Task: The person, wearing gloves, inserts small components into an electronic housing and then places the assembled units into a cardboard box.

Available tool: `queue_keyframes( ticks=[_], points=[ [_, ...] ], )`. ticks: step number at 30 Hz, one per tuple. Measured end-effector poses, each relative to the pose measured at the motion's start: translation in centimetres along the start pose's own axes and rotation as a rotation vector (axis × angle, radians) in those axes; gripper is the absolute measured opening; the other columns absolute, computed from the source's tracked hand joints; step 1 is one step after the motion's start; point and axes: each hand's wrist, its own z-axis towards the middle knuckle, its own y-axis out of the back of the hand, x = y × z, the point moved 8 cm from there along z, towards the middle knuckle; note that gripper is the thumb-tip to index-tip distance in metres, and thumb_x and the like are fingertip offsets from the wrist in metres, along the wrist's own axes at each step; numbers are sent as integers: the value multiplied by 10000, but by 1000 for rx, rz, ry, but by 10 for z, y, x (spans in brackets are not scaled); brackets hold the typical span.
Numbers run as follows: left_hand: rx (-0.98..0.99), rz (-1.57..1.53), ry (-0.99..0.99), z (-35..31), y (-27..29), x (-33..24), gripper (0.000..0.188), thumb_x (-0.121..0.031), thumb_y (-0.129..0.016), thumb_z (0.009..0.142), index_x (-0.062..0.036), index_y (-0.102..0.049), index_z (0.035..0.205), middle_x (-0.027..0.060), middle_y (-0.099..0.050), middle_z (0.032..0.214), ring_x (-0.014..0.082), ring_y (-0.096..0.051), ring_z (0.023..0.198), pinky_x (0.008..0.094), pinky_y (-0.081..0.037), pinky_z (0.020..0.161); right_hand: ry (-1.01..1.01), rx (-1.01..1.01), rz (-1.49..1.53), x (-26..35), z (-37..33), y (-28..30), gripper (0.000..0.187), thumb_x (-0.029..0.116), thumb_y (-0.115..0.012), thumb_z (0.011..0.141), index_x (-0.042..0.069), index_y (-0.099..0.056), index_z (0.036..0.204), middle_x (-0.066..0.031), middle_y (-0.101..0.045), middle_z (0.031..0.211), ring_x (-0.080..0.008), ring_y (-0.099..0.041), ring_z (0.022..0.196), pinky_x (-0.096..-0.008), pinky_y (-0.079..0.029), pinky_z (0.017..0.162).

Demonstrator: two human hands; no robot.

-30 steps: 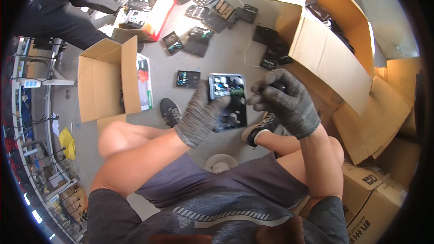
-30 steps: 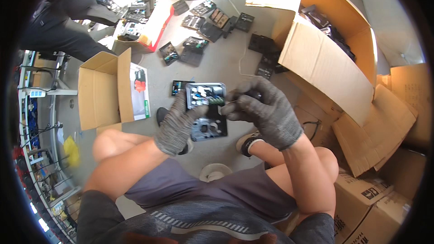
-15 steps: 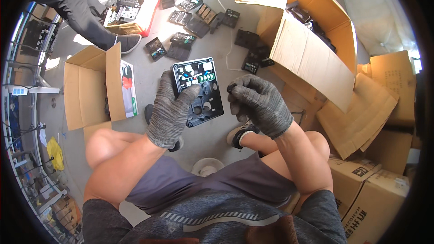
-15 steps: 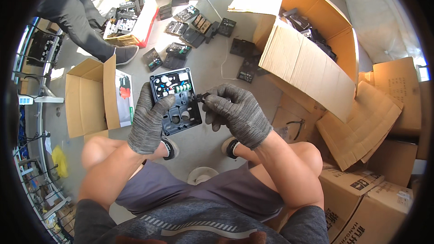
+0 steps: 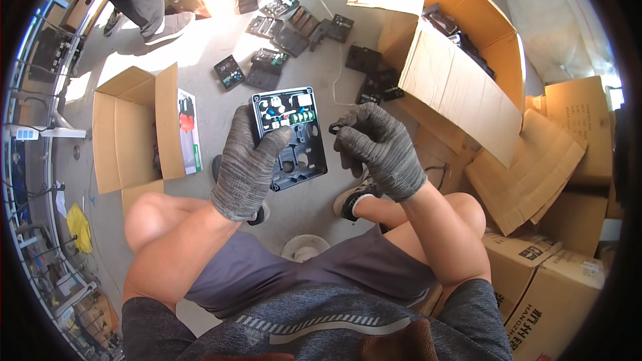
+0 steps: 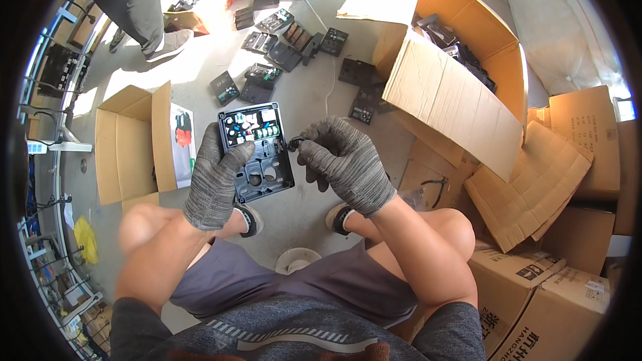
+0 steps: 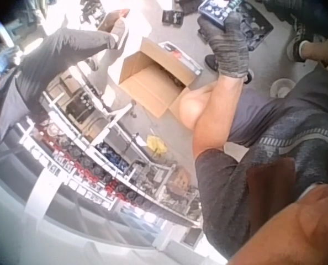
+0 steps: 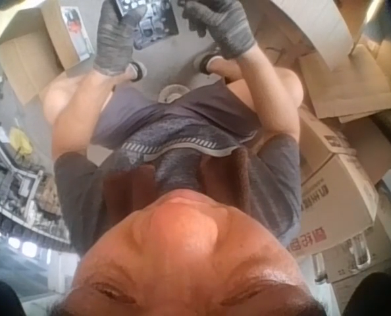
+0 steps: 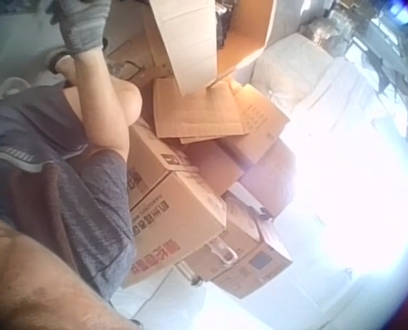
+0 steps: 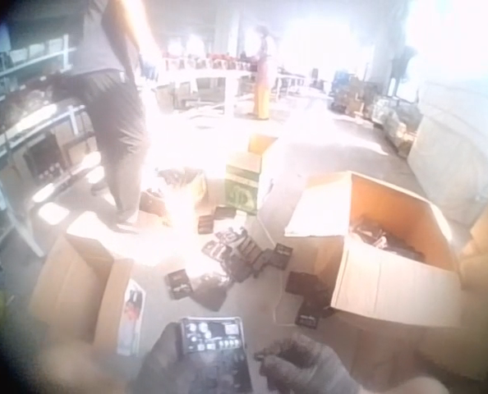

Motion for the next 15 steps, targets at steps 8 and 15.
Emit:
queue_keyframes(
  ticks=[8,15],
  points=[
    [44,150,79,1,1,3,292,-84,-654,941,-19,-542,1203,70,-646,1061,105,-624,924,273,-553,786,634,34,-804,36,-12,-22,183,48,-675,897,75,-691,1078,-82,-705,856,-247,-700,760,-340,-567,672],
    [177,255,122,0,-2,9,345,-133,-668,930,-5,-547,1226,68,-656,1074,110,-624,973,287,-524,883,538,247,-1330,16,-12,-39,351,56,-667,815,213,-722,1124,-74,-672,939,-276,-688,769,-381,-570,655]
  ],
)
